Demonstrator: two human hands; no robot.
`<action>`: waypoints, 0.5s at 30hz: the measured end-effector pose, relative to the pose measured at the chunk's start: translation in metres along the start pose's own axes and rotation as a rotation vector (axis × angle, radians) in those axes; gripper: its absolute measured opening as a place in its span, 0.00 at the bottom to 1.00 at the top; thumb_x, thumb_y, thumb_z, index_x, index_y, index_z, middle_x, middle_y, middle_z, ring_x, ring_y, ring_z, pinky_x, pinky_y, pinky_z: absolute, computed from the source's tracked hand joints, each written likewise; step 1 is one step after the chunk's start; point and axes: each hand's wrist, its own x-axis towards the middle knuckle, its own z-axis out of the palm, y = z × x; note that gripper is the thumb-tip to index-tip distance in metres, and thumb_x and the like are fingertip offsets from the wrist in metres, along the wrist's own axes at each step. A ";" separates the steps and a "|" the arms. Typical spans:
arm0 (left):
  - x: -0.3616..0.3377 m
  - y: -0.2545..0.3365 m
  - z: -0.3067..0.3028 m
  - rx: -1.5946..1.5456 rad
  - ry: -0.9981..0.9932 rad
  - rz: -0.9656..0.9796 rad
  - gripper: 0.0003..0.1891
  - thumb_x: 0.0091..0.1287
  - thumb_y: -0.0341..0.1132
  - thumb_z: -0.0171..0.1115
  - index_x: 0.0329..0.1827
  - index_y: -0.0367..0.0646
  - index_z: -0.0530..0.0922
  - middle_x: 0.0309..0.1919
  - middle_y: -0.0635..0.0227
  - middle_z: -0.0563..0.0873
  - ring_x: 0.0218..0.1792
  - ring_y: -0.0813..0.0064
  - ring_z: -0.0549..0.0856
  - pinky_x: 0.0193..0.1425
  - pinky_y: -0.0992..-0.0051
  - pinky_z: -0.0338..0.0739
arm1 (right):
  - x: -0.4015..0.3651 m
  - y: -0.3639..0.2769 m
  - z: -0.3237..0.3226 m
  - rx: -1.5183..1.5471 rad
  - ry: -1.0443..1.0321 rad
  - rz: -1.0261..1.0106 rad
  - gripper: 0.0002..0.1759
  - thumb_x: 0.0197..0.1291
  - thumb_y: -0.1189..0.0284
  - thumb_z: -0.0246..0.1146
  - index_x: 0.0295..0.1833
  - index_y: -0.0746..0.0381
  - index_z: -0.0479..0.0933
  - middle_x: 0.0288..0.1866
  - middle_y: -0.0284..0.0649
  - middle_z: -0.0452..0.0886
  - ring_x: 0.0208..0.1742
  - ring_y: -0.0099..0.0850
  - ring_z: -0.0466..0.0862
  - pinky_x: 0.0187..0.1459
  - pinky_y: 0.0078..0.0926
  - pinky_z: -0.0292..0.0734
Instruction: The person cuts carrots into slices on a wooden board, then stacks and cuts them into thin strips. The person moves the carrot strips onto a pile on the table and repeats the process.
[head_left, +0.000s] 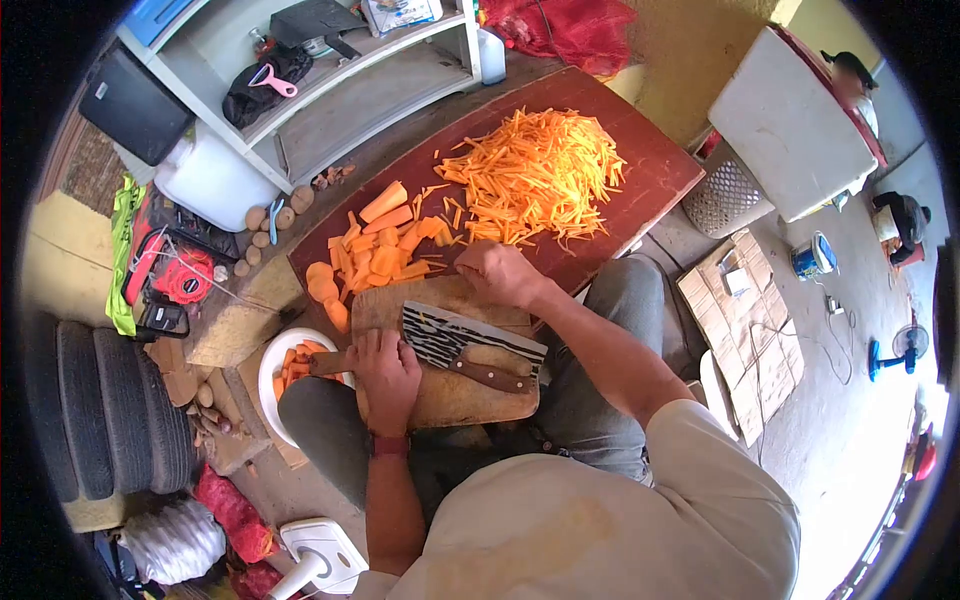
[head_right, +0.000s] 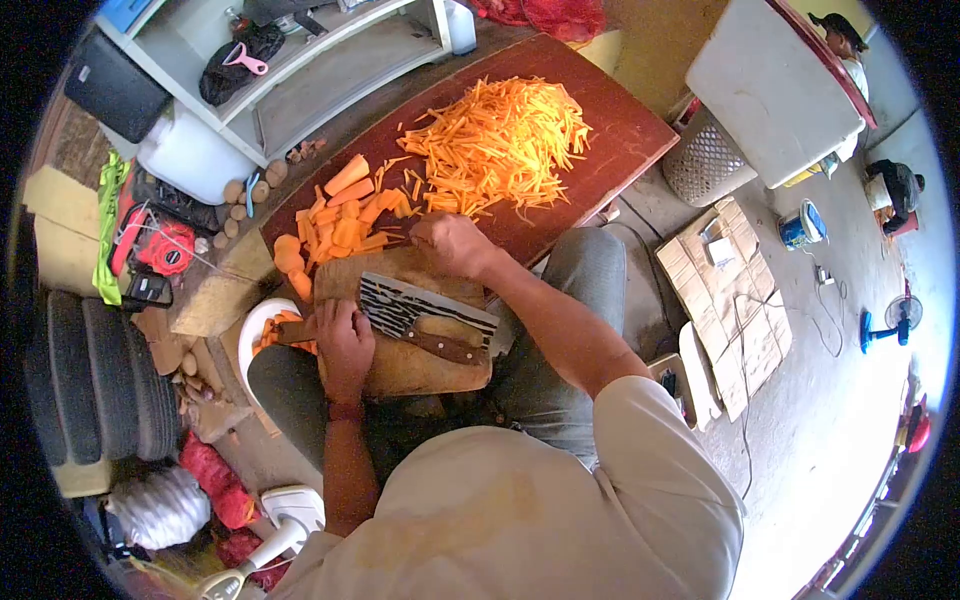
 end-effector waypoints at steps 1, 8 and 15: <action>0.000 -0.001 0.000 0.007 -0.004 0.007 0.04 0.71 0.30 0.66 0.42 0.41 0.80 0.42 0.56 0.82 0.50 0.48 0.82 0.65 0.46 0.73 | 0.000 0.000 0.001 0.009 0.018 0.000 0.09 0.71 0.71 0.67 0.47 0.66 0.86 0.45 0.54 0.90 0.49 0.58 0.91 0.51 0.54 0.88; -0.011 0.001 0.004 -0.166 0.153 -0.058 0.10 0.74 0.24 0.67 0.56 0.39 0.87 0.46 0.54 0.88 0.52 0.48 0.85 0.65 0.48 0.77 | -0.001 -0.006 -0.003 -0.067 0.025 -0.008 0.08 0.73 0.71 0.68 0.46 0.66 0.85 0.46 0.53 0.90 0.50 0.57 0.91 0.52 0.53 0.89; 0.000 -0.001 -0.016 -0.420 0.257 -0.107 0.16 0.77 0.24 0.69 0.67 0.39 0.87 0.49 0.53 0.91 0.50 0.47 0.88 0.65 0.49 0.78 | -0.005 -0.004 0.005 -0.178 0.070 0.008 0.09 0.75 0.69 0.69 0.48 0.64 0.87 0.44 0.50 0.91 0.50 0.55 0.91 0.50 0.52 0.89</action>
